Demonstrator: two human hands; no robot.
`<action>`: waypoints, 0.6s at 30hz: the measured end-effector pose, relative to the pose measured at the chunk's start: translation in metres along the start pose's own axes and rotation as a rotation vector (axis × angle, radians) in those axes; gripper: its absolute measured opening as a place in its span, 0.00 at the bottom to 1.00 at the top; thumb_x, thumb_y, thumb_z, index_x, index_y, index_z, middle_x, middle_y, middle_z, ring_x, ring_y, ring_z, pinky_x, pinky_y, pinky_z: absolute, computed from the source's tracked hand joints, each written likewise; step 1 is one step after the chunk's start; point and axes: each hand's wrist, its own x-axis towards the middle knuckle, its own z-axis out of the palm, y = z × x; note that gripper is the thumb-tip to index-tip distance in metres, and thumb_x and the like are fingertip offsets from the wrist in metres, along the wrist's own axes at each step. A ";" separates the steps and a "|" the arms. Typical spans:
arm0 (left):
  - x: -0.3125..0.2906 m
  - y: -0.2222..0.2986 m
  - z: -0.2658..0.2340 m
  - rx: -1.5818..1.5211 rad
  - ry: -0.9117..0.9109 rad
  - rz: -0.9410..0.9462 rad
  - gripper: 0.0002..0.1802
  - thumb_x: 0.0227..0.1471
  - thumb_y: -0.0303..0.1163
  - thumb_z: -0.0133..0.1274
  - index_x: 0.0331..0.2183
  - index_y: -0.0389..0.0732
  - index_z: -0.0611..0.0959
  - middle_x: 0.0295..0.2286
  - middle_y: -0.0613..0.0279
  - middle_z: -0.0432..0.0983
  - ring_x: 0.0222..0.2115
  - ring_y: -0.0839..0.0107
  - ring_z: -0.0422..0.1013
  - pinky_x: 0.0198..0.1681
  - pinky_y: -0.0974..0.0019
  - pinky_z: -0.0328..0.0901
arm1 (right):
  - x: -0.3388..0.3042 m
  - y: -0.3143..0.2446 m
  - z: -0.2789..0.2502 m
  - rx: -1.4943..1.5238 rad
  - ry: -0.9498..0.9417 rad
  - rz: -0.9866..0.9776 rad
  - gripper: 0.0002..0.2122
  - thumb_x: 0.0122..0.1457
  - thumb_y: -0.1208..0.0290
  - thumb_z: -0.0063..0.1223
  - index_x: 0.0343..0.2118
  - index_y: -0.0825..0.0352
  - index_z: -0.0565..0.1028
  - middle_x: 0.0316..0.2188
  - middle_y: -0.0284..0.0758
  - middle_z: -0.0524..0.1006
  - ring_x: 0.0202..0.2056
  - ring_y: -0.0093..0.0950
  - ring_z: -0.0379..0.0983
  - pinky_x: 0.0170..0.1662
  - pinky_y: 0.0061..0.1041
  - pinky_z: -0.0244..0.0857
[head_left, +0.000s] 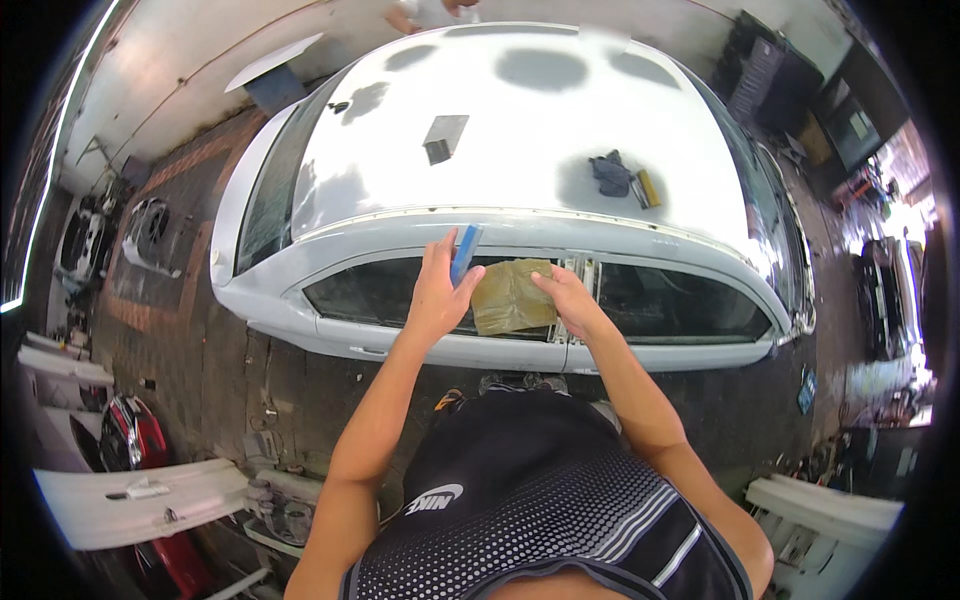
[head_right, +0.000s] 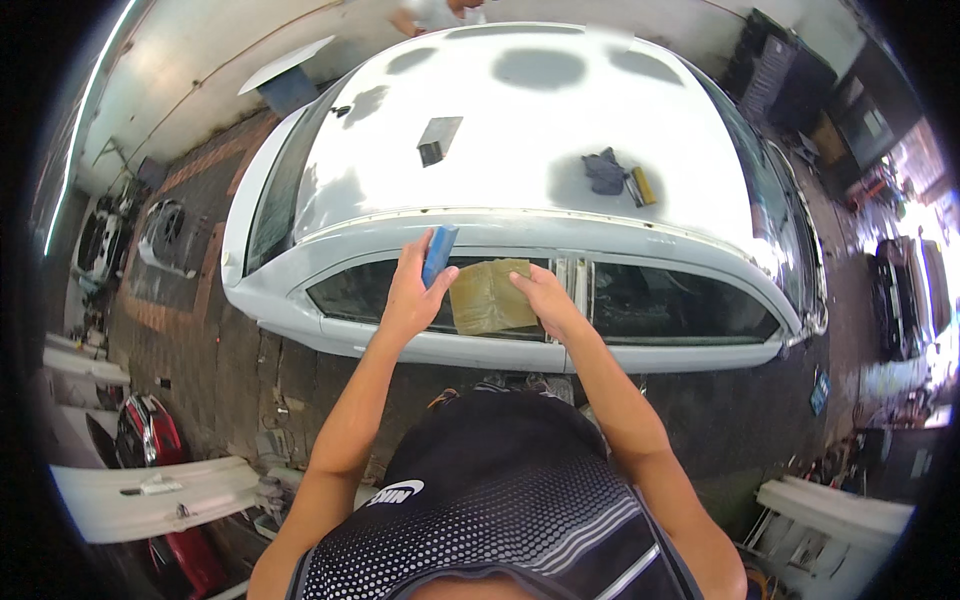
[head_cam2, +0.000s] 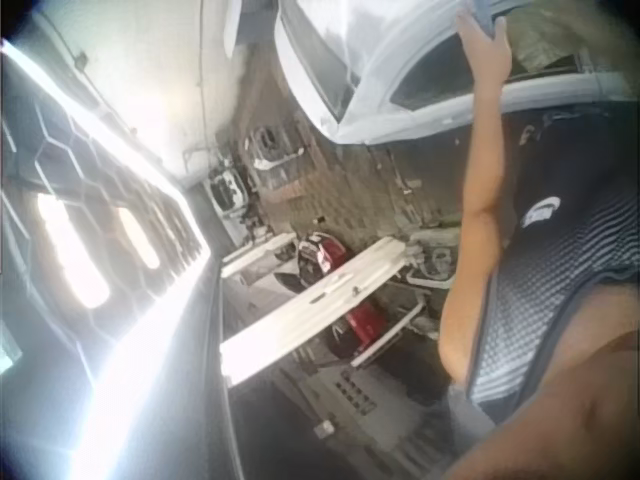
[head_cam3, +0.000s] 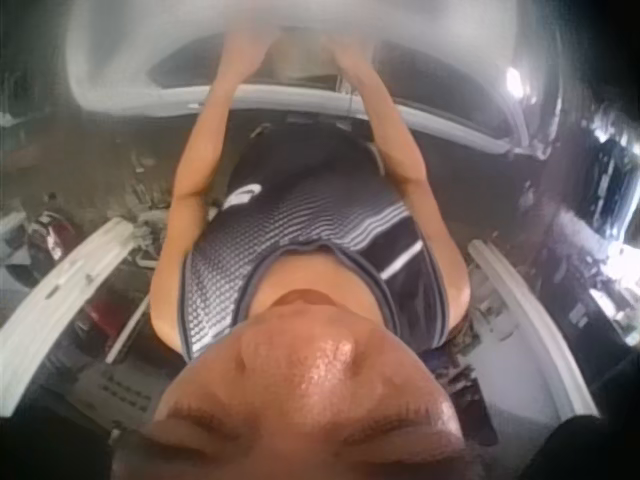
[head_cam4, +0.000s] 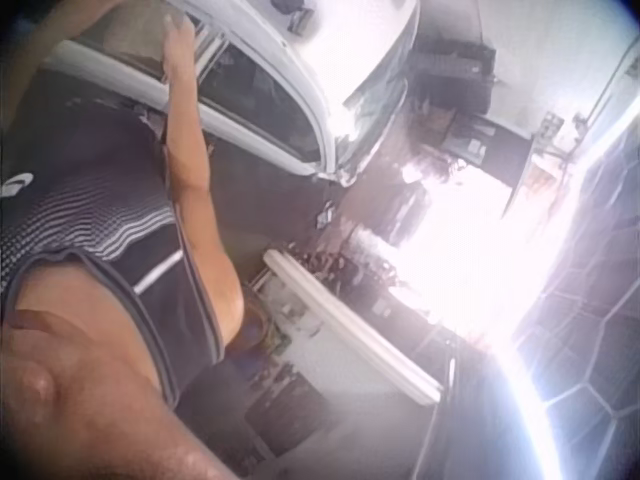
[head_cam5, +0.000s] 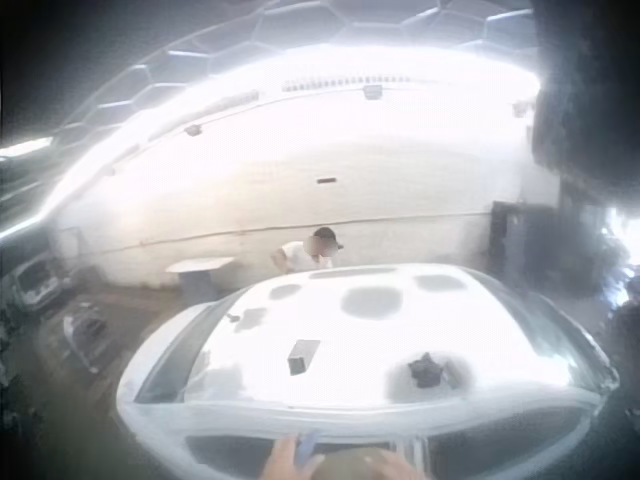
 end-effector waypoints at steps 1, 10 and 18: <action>-0.003 0.010 -0.001 -0.076 -0.017 0.006 0.32 0.58 0.37 0.60 0.59 0.32 0.70 0.45 0.42 0.77 0.44 0.49 0.76 0.50 0.57 0.69 | -0.001 0.000 -0.001 0.002 -0.003 -0.025 0.12 0.69 0.71 0.51 0.50 0.71 0.77 0.44 0.33 0.82 0.42 0.21 0.77 0.50 0.24 0.70; -0.008 0.005 0.006 -0.367 0.077 -0.124 0.24 0.60 0.33 0.59 0.54 0.32 0.75 0.42 0.51 0.80 0.43 0.67 0.76 0.49 0.63 0.69 | -0.008 0.003 -0.011 0.112 0.100 -0.149 0.11 0.66 0.72 0.56 0.47 0.72 0.80 0.40 0.33 0.83 0.40 0.20 0.78 0.47 0.24 0.71; -0.048 -0.045 -0.004 -0.454 0.070 -0.256 0.23 0.60 0.32 0.58 0.54 0.32 0.74 0.40 0.55 0.80 0.39 0.69 0.77 0.48 0.64 0.69 | -0.010 0.005 -0.020 0.196 0.132 -0.194 0.12 0.67 0.71 0.55 0.49 0.72 0.79 0.44 0.33 0.82 0.45 0.21 0.77 0.51 0.26 0.69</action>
